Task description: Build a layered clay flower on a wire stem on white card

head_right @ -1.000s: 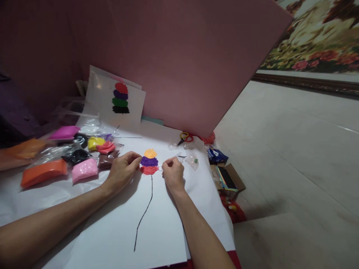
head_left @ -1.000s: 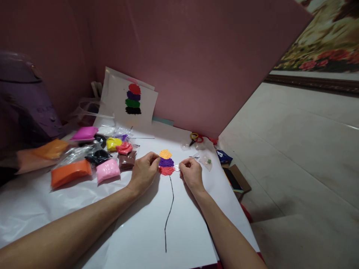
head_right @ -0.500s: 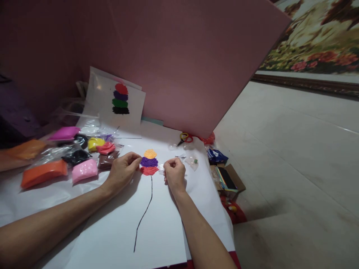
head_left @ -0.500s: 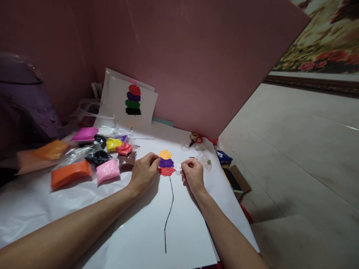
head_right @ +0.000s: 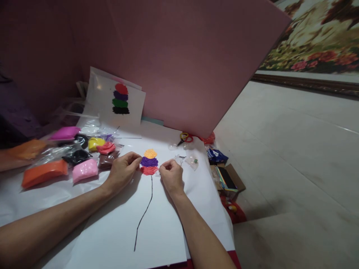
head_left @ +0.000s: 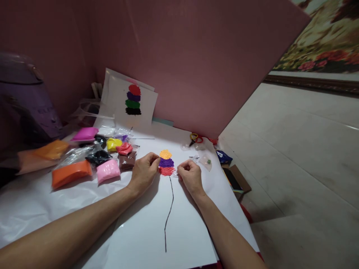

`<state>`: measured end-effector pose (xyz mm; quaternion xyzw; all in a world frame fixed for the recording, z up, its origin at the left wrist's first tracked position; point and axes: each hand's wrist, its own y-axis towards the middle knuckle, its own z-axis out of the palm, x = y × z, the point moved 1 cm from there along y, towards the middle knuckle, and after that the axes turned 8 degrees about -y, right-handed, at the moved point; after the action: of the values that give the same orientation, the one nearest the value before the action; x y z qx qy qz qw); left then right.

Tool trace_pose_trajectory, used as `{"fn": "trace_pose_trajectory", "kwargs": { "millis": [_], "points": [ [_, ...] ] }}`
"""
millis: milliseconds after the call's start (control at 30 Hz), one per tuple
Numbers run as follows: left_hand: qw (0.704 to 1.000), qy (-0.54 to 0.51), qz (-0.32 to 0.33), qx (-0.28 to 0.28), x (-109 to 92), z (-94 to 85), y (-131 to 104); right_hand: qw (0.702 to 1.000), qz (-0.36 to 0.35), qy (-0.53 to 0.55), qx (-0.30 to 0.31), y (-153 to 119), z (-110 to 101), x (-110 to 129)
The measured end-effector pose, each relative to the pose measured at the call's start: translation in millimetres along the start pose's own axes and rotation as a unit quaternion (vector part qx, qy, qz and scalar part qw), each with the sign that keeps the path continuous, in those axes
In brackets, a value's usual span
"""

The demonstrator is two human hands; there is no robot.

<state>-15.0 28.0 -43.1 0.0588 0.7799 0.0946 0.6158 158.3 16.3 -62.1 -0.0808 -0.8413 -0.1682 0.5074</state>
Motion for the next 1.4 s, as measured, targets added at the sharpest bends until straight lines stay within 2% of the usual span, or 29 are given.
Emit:
{"fn": "trace_pose_trajectory", "kwargs": {
  "millis": [400, 800, 1400],
  "points": [
    [1.000, 0.010, 0.005, 0.000, -0.4, 0.1, -0.4, 0.999, -0.019, -0.027, 0.023, -6.5, 0.0, 2.1],
    [1.000, 0.007, 0.004, 0.000, 0.6, 0.7, 0.3, 0.993, -0.047, -0.106, -0.001, -10.7, 1.1, 3.1],
    [1.000, 0.012, 0.007, 0.001, -0.1, -0.4, -0.2, 0.989, -0.007, -0.139, -0.047, -7.3, -4.8, 10.0]
  ]
}}
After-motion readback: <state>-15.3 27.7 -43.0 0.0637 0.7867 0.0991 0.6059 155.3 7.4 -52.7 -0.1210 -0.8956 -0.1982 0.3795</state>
